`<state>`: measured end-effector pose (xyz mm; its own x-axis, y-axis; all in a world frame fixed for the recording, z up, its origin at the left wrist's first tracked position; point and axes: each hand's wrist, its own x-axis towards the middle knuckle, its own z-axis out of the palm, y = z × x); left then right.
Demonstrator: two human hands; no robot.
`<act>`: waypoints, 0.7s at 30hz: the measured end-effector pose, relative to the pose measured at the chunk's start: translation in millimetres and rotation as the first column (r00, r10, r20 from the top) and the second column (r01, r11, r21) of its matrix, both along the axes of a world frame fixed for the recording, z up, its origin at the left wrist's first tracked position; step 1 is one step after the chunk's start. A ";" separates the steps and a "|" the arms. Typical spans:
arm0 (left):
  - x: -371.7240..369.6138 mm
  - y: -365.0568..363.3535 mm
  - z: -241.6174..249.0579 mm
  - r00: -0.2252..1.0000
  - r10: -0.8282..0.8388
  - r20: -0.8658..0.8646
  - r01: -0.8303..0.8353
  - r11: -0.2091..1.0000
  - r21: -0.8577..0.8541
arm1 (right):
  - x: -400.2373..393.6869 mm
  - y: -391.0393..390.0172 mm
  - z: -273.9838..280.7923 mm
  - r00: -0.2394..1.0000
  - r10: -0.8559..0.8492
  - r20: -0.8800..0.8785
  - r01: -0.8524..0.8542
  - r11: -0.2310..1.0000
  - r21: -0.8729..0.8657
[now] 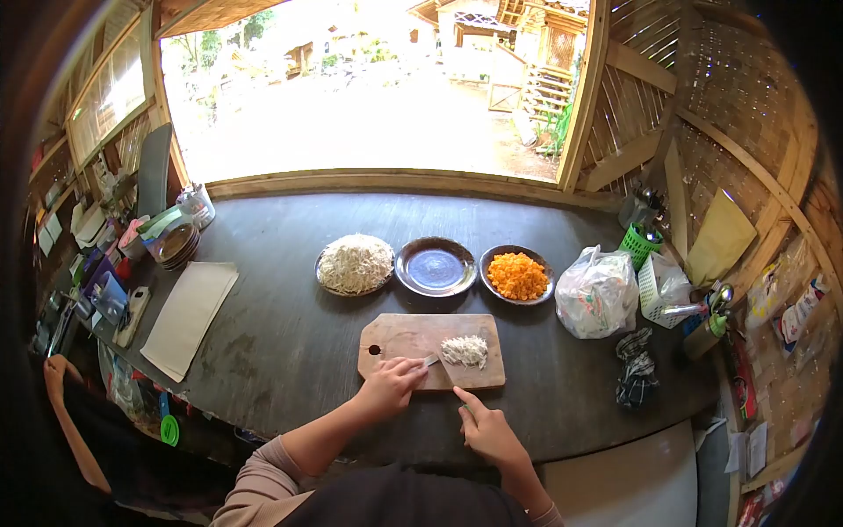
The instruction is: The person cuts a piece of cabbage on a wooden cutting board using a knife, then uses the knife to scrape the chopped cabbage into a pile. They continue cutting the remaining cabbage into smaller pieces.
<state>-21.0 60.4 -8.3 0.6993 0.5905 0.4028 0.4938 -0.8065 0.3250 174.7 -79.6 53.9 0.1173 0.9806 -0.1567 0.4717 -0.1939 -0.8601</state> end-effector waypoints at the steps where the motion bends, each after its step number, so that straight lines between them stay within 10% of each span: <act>1: 3.5 1.8 0.4 1.000 0.001 0.001 -0.001 1.000 0.001 | 0.3 0.5 1.1 1.000 0.009 -0.022 -0.009 1.000 -0.026; 21: 2.3 20.1 16.4 0.961 -0.184 -0.209 0.189 0.982 0.005 | -7.4 -8.5 4.6 0.997 0.066 0.050 -0.065 0.998 -0.022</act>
